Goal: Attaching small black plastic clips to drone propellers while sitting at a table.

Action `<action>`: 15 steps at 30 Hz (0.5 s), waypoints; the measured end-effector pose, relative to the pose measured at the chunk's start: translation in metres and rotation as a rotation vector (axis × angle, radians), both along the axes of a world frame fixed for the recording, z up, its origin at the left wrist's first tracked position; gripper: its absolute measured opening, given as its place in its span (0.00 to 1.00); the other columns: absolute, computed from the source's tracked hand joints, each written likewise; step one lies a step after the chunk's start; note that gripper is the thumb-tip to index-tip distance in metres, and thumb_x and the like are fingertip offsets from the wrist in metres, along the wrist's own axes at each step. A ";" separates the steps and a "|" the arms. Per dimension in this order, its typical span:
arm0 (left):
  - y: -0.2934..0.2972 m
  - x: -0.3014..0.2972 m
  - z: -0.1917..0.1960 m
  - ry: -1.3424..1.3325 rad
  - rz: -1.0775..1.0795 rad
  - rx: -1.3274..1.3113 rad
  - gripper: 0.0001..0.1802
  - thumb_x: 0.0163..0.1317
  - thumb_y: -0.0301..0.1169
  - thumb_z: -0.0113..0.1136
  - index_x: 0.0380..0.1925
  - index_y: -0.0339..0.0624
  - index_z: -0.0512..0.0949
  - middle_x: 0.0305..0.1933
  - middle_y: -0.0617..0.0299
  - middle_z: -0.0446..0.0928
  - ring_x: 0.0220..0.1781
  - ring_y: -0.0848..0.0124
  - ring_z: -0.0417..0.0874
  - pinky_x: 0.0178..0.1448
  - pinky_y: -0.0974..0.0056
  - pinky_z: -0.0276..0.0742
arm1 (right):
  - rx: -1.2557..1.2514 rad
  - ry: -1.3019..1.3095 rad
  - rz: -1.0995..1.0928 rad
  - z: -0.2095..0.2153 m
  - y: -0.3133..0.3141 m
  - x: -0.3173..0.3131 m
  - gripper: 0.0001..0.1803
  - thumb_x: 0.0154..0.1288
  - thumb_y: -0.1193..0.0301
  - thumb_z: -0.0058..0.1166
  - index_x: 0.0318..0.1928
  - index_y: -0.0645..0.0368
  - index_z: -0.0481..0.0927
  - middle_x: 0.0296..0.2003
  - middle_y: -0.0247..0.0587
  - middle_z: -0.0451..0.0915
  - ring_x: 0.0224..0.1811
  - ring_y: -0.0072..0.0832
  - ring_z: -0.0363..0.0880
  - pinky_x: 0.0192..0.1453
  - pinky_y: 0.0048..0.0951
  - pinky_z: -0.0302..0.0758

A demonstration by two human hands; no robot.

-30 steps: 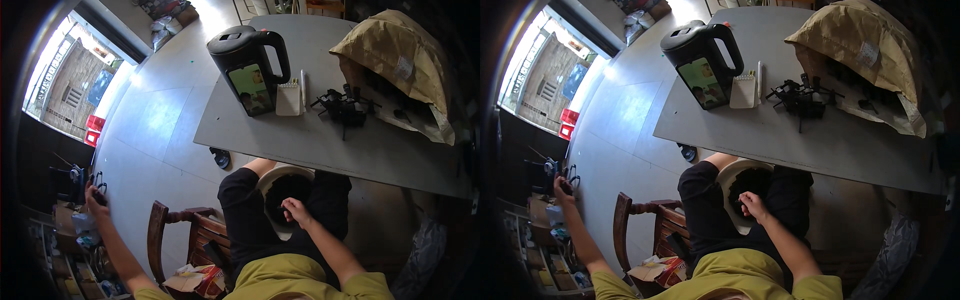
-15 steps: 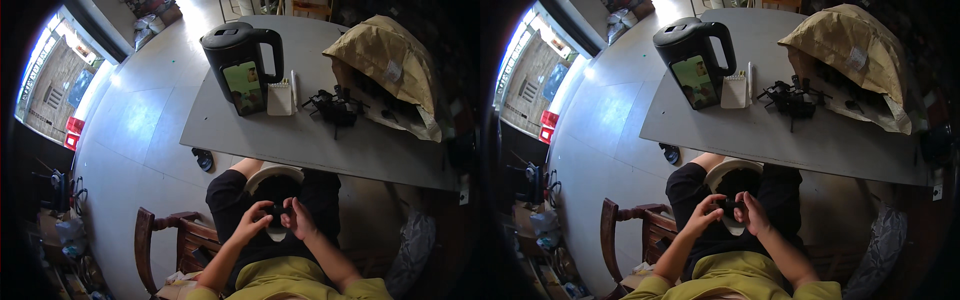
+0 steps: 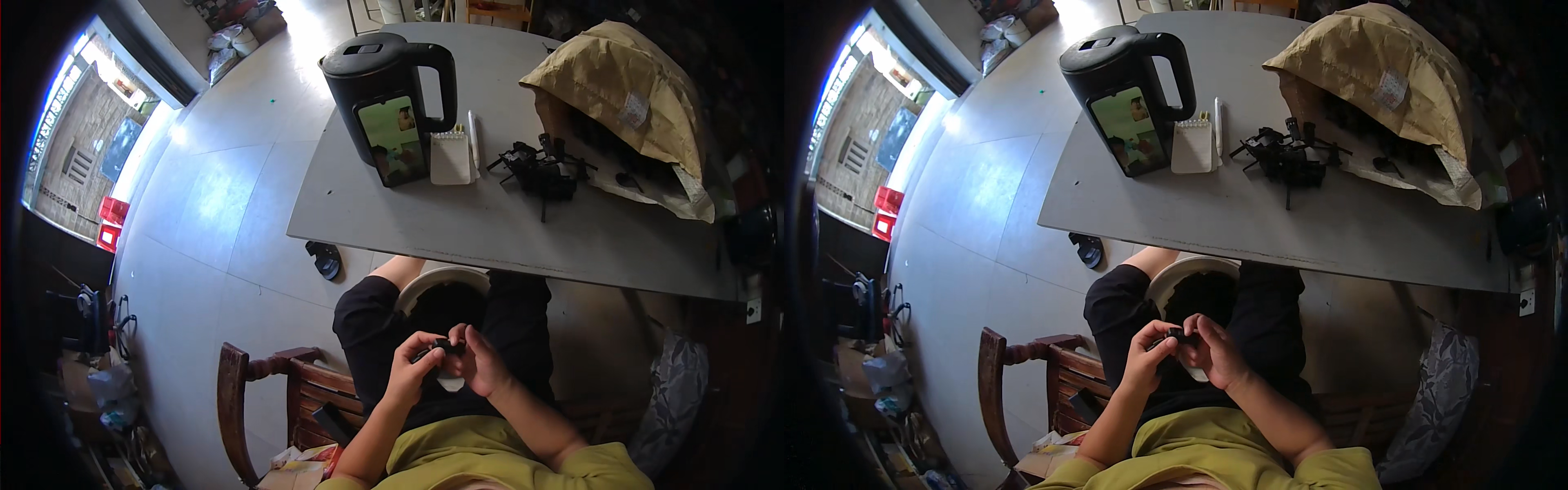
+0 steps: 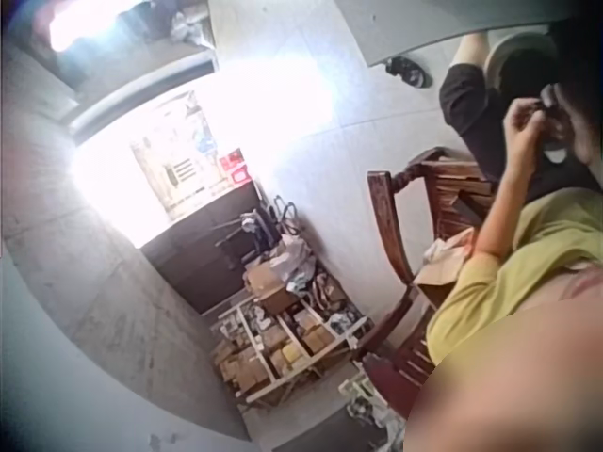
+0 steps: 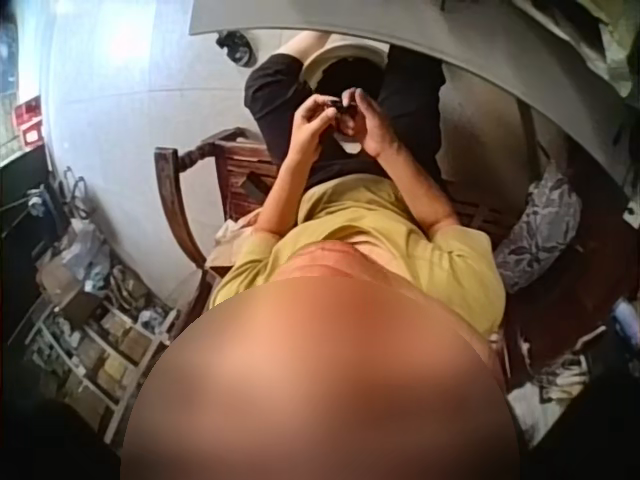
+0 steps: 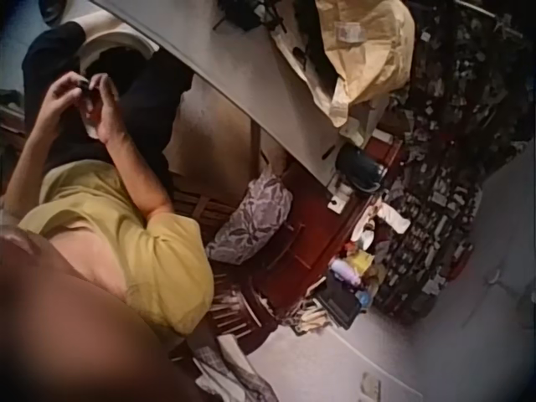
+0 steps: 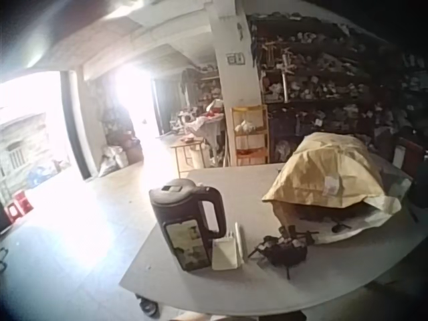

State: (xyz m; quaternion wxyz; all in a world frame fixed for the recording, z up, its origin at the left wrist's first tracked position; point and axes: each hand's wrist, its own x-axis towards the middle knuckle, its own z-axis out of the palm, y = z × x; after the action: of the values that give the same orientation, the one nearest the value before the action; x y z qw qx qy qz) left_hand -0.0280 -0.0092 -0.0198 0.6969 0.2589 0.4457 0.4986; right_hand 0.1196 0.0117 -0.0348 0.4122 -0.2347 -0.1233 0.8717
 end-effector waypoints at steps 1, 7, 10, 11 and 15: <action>0.000 -0.001 0.001 0.007 -0.008 0.008 0.10 0.56 0.26 0.60 0.38 0.36 0.75 0.31 0.66 0.76 0.31 0.81 0.73 0.39 0.75 0.68 | 0.028 0.013 0.036 0.001 0.000 0.001 0.18 0.66 0.50 0.45 0.35 0.52 0.68 0.23 0.31 0.70 0.21 0.20 0.65 0.26 0.20 0.63; 0.001 0.001 0.028 -0.037 -0.076 0.063 0.09 0.57 0.25 0.60 0.38 0.33 0.76 0.32 0.62 0.77 0.34 0.77 0.77 0.40 0.73 0.73 | 0.051 0.022 0.131 0.013 -0.001 0.010 0.13 0.63 0.62 0.54 0.39 0.53 0.66 0.29 0.30 0.71 0.26 0.18 0.67 0.30 0.21 0.65; -0.006 0.002 0.022 0.090 -0.057 0.138 0.10 0.55 0.23 0.61 0.37 0.32 0.77 0.31 0.62 0.78 0.35 0.75 0.78 0.41 0.73 0.73 | 0.111 -0.074 0.195 0.014 -0.002 0.016 0.12 0.62 0.68 0.55 0.40 0.54 0.66 0.31 0.30 0.72 0.30 0.18 0.71 0.35 0.21 0.69; -0.007 0.002 0.020 0.090 -0.057 0.138 0.10 0.55 0.23 0.61 0.37 0.32 0.77 0.31 0.62 0.78 0.35 0.75 0.78 0.41 0.73 0.73 | 0.111 -0.075 0.195 0.017 -0.003 0.016 0.12 0.62 0.68 0.55 0.40 0.54 0.66 0.31 0.30 0.72 0.30 0.18 0.71 0.35 0.21 0.69; -0.007 0.001 0.023 0.396 -0.074 0.340 0.10 0.52 0.23 0.63 0.35 0.33 0.78 0.28 0.62 0.78 0.32 0.76 0.78 0.39 0.74 0.71 | 0.020 -0.109 0.124 0.024 -0.007 0.016 0.08 0.62 0.71 0.55 0.38 0.54 0.70 0.31 0.28 0.72 0.33 0.19 0.72 0.41 0.20 0.70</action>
State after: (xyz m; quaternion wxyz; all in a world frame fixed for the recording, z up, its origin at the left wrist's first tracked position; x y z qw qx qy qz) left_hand -0.0273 -0.0165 0.0027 0.5603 0.4811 0.4734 0.4801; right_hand 0.1360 0.0050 -0.0105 0.3523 -0.2695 -0.1686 0.8802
